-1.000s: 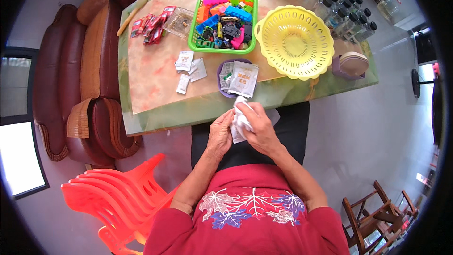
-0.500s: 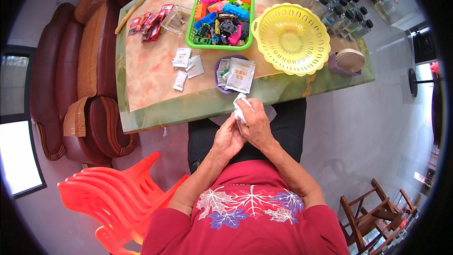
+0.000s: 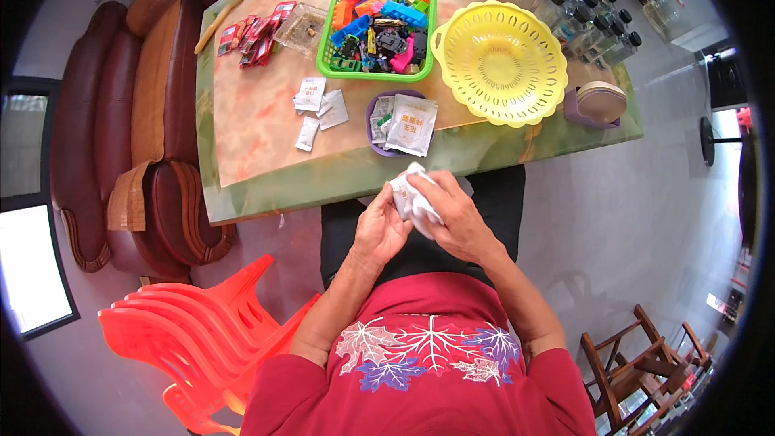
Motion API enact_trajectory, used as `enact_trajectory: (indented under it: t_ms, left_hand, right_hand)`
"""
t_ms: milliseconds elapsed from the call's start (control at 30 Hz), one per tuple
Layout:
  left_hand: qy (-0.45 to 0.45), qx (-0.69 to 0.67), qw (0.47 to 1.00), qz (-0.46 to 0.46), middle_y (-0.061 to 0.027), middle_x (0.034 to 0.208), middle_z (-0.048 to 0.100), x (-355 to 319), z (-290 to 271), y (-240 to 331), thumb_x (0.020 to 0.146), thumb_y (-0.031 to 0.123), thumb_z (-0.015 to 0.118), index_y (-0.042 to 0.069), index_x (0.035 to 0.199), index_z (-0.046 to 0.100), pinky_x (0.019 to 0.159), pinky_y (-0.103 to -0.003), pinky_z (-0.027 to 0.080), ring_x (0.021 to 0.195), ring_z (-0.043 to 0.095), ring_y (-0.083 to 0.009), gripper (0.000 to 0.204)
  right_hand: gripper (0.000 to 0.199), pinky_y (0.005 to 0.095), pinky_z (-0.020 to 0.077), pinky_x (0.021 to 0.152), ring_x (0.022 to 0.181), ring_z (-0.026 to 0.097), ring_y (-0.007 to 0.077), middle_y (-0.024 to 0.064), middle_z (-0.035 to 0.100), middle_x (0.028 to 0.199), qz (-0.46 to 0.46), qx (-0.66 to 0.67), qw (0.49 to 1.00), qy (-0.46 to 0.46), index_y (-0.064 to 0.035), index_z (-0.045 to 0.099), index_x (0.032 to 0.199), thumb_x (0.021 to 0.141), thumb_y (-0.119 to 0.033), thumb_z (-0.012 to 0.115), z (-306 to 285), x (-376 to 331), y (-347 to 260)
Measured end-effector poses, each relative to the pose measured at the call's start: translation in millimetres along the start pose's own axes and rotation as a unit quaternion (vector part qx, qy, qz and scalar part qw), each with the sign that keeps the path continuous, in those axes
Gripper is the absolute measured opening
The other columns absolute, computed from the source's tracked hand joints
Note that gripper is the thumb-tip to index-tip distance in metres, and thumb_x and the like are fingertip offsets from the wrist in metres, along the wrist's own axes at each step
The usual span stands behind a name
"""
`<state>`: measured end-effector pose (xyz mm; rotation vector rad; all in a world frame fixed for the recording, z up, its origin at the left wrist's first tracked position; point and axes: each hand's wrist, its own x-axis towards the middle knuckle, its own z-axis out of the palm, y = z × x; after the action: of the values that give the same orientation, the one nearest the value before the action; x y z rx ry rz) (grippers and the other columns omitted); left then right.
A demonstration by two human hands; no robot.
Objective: The person wipes small white packets with a white cloth, handling them one at a time. The person picks up each packet from a table, wipes it thoroughly, and places it into a purple bowl. The table also contains a green basket with colorful items and a yellow colander.
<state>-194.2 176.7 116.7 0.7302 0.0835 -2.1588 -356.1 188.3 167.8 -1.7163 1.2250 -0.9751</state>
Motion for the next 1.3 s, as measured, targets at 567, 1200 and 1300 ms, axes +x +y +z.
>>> enact_trajectory:
  t_ms: [567, 1200, 1300]
  left_hand:
    - [0.041, 0.088, 0.989, 0.108, -0.0157, 0.133, 0.048, -4, 11, 14, 0.099, 0.015, 0.04, 0.005, 0.124, 0.046, 0.1, -0.045, 0.042, 0.121, 0.049, -0.0279, 0.028]
    - [-0.13, -0.07, 0.989, -0.003, -0.0128, 0.105, 0.054, -11, 24, 22, 0.09, 0.063, 0.04, 0.019, 0.138, 0.04, 0.057, -0.033, 0.045, 0.073, 0.047, -0.0194, 0.065]
    - [-0.142, -0.067, 0.988, -0.006, -0.0144, 0.123, 0.052, -13, 30, 14, 0.092, 0.06, 0.038, 0.014, 0.143, 0.034, 0.061, -0.037, 0.05, 0.085, 0.055, -0.0225, 0.068]
  right_hand:
    - [0.051, 0.0411, 0.0461, 0.084, 0.096, 0.053, 0.0354, 0.0172, 0.052, 0.111, -0.011, -0.035, 0.996, -0.076, -0.0047, 0.054, 0.121, 0.071, 0.001, 0.067, 6, -38, 5]
    - [0.047, 0.0394, 0.0493, 0.081, 0.097, 0.057, 0.0362, 0.019, 0.052, 0.113, 0.005, 0.049, 0.998, 0.047, -0.0055, 0.057, 0.118, 0.072, 0.003, 0.067, -16, -18, -23]
    - [0.045, 0.0397, 0.0476, 0.085, 0.101, 0.055, 0.0353, 0.0185, 0.052, 0.112, -0.028, -0.031, 0.994, 0.097, -0.0013, 0.057, 0.117, 0.072, 0.001, 0.066, -4, -4, -20]
